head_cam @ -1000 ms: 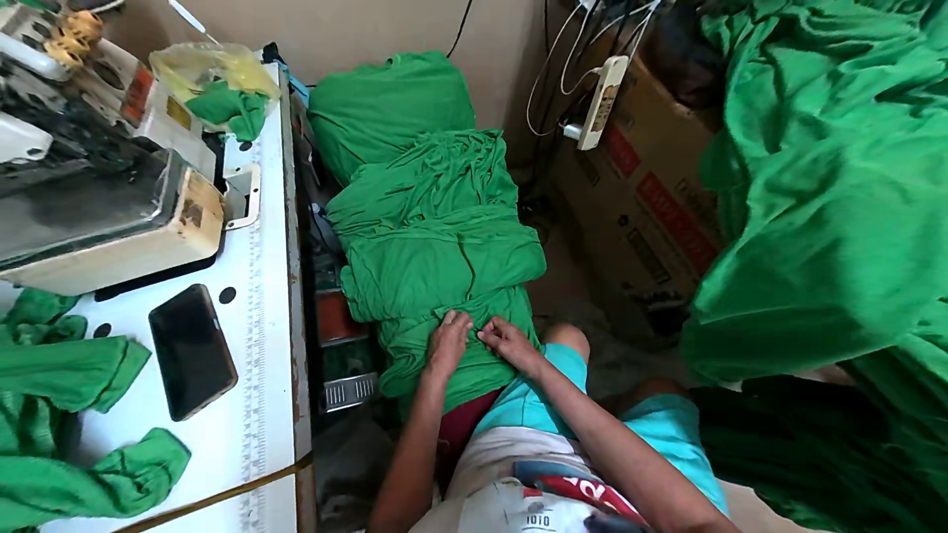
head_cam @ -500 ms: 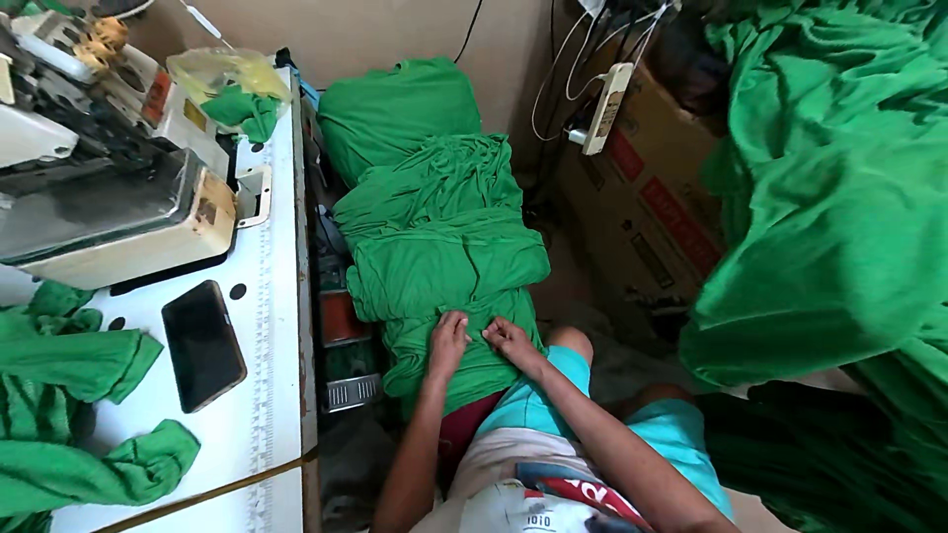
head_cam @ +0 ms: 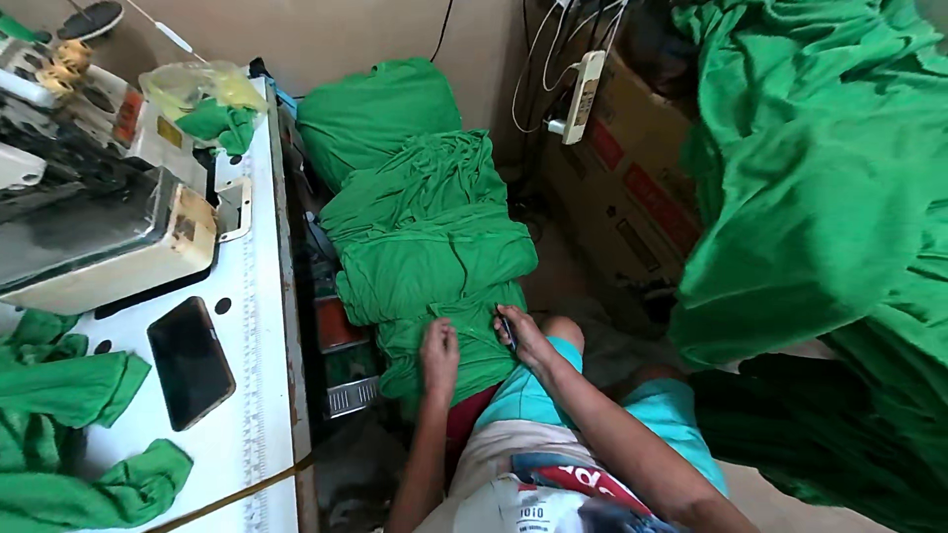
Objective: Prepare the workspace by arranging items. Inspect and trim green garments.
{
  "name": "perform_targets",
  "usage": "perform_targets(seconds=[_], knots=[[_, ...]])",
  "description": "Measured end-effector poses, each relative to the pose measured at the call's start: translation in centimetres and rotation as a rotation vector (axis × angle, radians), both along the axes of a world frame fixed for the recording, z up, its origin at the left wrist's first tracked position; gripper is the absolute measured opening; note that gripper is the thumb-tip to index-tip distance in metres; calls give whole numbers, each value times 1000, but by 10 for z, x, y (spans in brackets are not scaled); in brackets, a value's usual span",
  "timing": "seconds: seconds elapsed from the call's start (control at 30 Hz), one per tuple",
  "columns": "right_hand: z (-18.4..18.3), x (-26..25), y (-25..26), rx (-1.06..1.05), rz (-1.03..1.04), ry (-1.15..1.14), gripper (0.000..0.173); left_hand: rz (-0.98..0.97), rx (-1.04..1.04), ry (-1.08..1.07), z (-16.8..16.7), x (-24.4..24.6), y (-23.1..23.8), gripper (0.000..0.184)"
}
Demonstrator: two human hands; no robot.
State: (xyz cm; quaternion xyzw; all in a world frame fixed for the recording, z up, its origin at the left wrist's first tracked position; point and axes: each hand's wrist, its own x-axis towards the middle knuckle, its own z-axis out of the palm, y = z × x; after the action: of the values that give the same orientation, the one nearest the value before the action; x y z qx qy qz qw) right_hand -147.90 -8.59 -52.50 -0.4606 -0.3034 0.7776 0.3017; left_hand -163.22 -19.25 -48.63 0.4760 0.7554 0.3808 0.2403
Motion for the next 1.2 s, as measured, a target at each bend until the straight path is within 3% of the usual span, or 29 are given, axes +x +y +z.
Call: perform_targets(seconds=[0.1,0.17,0.3,0.43,0.53,0.63,0.7,0.77,0.9,1.0,1.07,1.17,1.2], knots=[[1,2,-1,21,-8,-5,23,-307,-172,81,-8,14,25,42],[2,4,-4,40,-6,-21,23,-353,-228,107,-16,13,29,27],[1,4,-3,47,4,-29,20,-249,-64,-112,-22,-8,17,25],[1,2,-2,42,21,-30,20,-23,-8,-370,-24,-12,15,50],[1,3,-3,41,19,-26,20,-128,-21,-187,-25,-3,19,31],[2,3,-3,57,18,-25,20,-318,-232,114,-15,11,26,46],[2,3,-4,61,25,-30,20,-343,-299,190,-13,17,30,32],[1,2,-5,68,28,-38,20,-280,-307,129,-12,15,32,26],[2,2,-4,72,39,-58,20,-111,-188,-214,-17,-2,30,28],[2,2,-4,77,52,-65,21,7,-135,-362,-19,-6,30,55],[2,2,-4,83,50,-61,21,18,-145,-331,-20,-5,31,63],[3,3,-4,101,52,-63,21,-102,-163,-180,-17,-2,30,39],[3,4,-4,108,52,-64,21,-166,-177,-113,-16,-2,30,39]])
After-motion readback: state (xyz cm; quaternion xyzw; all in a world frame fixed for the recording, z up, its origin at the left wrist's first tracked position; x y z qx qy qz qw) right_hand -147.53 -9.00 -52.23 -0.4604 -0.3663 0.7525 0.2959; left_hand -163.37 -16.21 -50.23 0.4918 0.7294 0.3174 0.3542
